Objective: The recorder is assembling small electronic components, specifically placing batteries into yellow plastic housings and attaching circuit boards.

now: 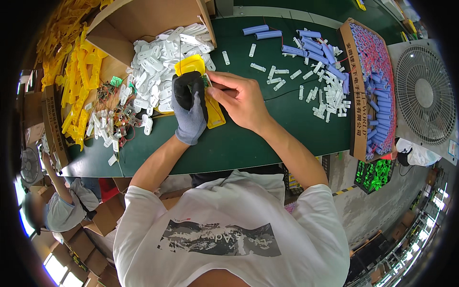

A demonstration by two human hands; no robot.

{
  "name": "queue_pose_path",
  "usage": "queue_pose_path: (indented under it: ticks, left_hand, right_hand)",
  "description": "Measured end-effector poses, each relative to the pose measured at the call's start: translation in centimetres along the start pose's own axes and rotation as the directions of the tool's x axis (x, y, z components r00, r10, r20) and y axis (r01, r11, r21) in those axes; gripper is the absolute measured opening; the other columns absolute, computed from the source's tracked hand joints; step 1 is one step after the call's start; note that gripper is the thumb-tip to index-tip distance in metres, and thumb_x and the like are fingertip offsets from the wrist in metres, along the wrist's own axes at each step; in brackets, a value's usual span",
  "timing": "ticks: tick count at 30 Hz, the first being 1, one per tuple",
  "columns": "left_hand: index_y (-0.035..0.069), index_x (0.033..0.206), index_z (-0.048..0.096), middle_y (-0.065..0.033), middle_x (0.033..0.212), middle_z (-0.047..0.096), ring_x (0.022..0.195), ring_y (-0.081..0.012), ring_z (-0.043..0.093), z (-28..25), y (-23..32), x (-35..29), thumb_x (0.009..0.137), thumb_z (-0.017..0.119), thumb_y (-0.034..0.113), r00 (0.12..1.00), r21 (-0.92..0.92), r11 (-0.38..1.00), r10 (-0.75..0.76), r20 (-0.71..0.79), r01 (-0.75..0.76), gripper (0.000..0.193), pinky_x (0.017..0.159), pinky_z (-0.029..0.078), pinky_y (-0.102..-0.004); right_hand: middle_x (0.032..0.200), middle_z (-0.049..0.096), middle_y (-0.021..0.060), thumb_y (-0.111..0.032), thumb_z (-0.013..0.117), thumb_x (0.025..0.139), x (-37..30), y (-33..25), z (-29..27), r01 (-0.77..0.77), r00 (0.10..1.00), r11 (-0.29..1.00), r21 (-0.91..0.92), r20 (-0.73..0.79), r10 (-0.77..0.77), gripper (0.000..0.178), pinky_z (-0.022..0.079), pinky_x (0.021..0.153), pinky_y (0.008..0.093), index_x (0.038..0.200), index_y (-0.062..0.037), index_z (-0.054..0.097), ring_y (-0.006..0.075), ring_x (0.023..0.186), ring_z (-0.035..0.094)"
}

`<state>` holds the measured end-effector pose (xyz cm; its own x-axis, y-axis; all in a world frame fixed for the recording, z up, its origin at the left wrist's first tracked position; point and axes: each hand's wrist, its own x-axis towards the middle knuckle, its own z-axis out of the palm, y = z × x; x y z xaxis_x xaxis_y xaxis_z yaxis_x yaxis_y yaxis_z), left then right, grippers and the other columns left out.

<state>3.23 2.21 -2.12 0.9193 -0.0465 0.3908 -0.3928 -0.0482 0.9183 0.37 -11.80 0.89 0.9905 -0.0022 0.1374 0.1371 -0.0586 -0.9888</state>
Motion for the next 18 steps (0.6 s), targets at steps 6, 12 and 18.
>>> queue_pose_path:
  ticks: [6,12,18]
  left_hand:
    - [0.002,0.103,0.056,-0.0152,0.096,0.051,0.086,-0.0293,0.052,-0.1,-0.8,-0.1,0.083,0.056,-0.008,0.996,0.007,0.996,0.083,0.006,-0.084,0.023,0.074,0.043,-0.0363]
    - [0.003,0.103,0.056,-0.0151,0.094,0.053,0.088,-0.0323,0.051,-0.1,-0.9,0.2,0.083,0.057,-0.006,0.991,0.037,0.991,0.128,0.029,-0.129,0.022,0.075,0.044,-0.0390]
    - [0.003,0.098,0.057,-0.0151,0.091,0.057,0.086,-0.0334,0.053,0.0,-0.8,0.2,0.082,0.058,-0.005,0.990,0.037,0.989,0.141,-0.025,-0.140,0.018,0.072,0.044,-0.0399]
  right_hand:
    - [0.119,0.066,0.0144,-0.005,0.064,0.090,0.0,0.6,0.2,-0.023,1.000,0.997,0.069,-0.006,0.024,0.034,0.055,0.086,0.0279,0.123,0.0011,0.061,0.0166,0.101,0.066]
    - [0.117,0.066,0.0146,-0.003,0.064,0.090,0.0,0.3,0.6,0.056,0.998,0.998,-0.038,-0.030,-0.057,0.032,0.057,0.081,0.0280,0.122,0.0008,0.062,0.0160,0.097,0.067]
    - [0.113,0.066,0.0185,0.001,0.066,0.084,0.2,-0.1,1.1,0.407,0.887,0.718,-0.564,0.059,-0.457,0.033,0.057,0.073,0.0317,0.117,0.0029,0.063,0.0293,0.089,0.070]
